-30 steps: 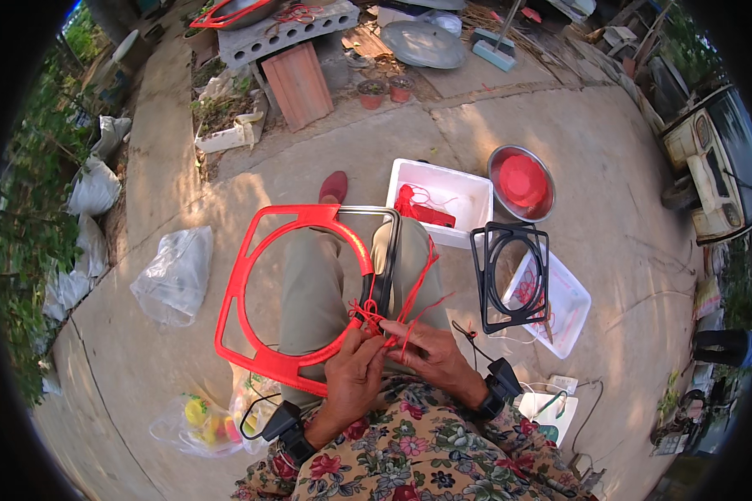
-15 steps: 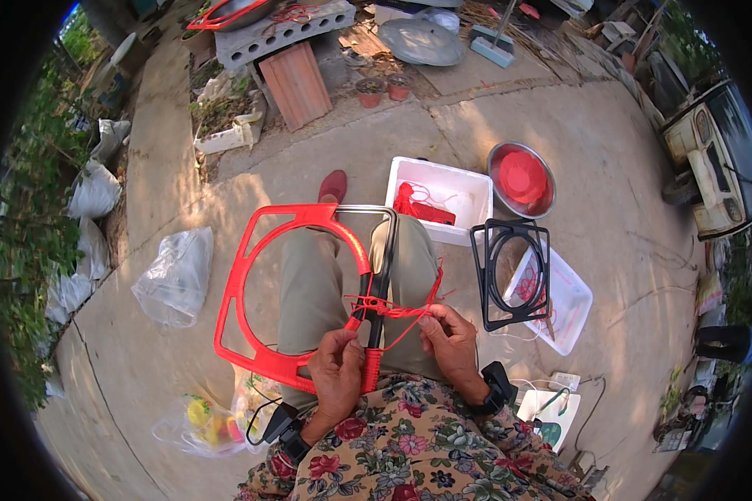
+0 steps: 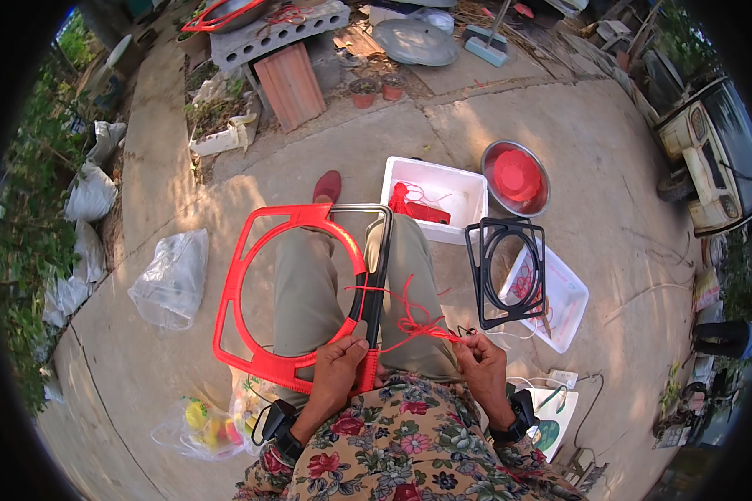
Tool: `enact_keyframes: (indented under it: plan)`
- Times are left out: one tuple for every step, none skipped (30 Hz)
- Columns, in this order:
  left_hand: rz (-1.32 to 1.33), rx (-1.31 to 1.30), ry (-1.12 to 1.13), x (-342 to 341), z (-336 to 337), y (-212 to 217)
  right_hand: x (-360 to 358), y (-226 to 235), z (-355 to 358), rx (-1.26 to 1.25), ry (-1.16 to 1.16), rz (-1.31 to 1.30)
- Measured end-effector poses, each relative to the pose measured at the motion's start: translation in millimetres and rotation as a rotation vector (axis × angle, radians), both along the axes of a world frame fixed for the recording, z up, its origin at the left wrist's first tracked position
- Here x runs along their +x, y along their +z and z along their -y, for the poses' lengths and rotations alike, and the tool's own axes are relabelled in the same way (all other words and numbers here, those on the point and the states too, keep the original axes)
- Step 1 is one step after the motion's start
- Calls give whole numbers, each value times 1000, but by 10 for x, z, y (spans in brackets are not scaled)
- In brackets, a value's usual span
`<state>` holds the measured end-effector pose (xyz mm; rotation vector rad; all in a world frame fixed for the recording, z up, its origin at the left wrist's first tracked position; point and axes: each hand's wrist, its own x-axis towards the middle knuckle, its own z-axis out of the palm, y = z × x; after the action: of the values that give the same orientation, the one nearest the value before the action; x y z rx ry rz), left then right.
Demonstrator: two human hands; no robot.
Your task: Weaving red string onto a red plastic frame.
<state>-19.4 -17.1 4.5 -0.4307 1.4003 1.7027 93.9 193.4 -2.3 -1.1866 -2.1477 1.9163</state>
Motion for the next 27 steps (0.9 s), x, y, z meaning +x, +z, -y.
enact_keyframes:
  plan:
    - [22, 9, 8, -3, 8, 3, 32, 30, -75, 1, 2, 1]
    - [23, 10, 11, -9, 20, 17, 63, 68, -150, 40, -45, 22]
    - [33, 17, 14, -16, 22, 38, 94, 102, -197, 82, -99, 44]
    - [42, 24, 17, -23, 21, 60, 116, 128, -208, 130, -94, 44]
    - [44, 27, 15, -30, 16, 81, 125, 123, -187, 133, -96, 45]
    - [39, 34, 21, -38, 0, 112, 132, 114, -141, 111, 19, 37]
    - [35, 38, 33, -40, 0, 131, 101, 110, -64, 87, 142, 29]
    - [34, 37, 33, -37, 2, 144, 13, 163, 73, -44, 202, 28]
    - [7, 53, 34, -36, 17, 157, -80, 117, 170, -50, 328, 0]
    - [-21, 70, 32, -37, 29, 165, -172, 67, 256, -56, 452, -28]
    - [-22, 68, 34, -36, 36, 172, -309, 61, 339, -58, 454, -30]
    - [-20, 65, 37, -30, 47, 159, -474, 44, 423, -128, 468, 36]
    - [-21, 62, 39, -17, 44, 179, -579, 50, 497, -197, 482, 98]
    - [-24, 59, 49, 8, 42, 175, -635, 18, 576, -199, 492, 96]
    - [-54, 88, 95, 45, 32, 134, -684, -51, 636, -353, 437, 32]
    - [-84, 117, 141, 71, 36, 100, -716, -112, 661, -505, 379, -31]
    - [-85, 116, 146, 84, 50, 80, -718, -168, 666, -506, 384, -30]
    - [-146, 50, 114, 96, 73, 56, -706, -227, 684, -502, 403, -70]
    - [-207, -16, 79, 102, 87, 42, -696, -261, 694, -498, 420, -111]
    - [-205, -18, 82, 106, 85, 44, -687, -268, 684, -501, 422, -109]
    - [-246, -74, 76, 119, 82, 56, -669, -250, 673, -479, 440, -128]
    - [-287, -129, 68, 127, 81, 61, -653, -233, 659, -457, 455, -148]
    - [-284, -131, 65, 127, 87, 28, -645, -218, 645, -460, 451, -146]
    - [-252, -93, 68, 124, 94, -30, -641, -204, 629, -461, 507, -114]
    - [-221, -54, 72, 120, 86, -61, -636, -195, 604, -460, 562, -82]
    - [-221, -54, 67, 103, 72, -43, -626, -196, 584, -460, 557, -82]
    - [-146, -33, 33, 60, 55, -12, -628, -202, 568, -473, 560, -73]
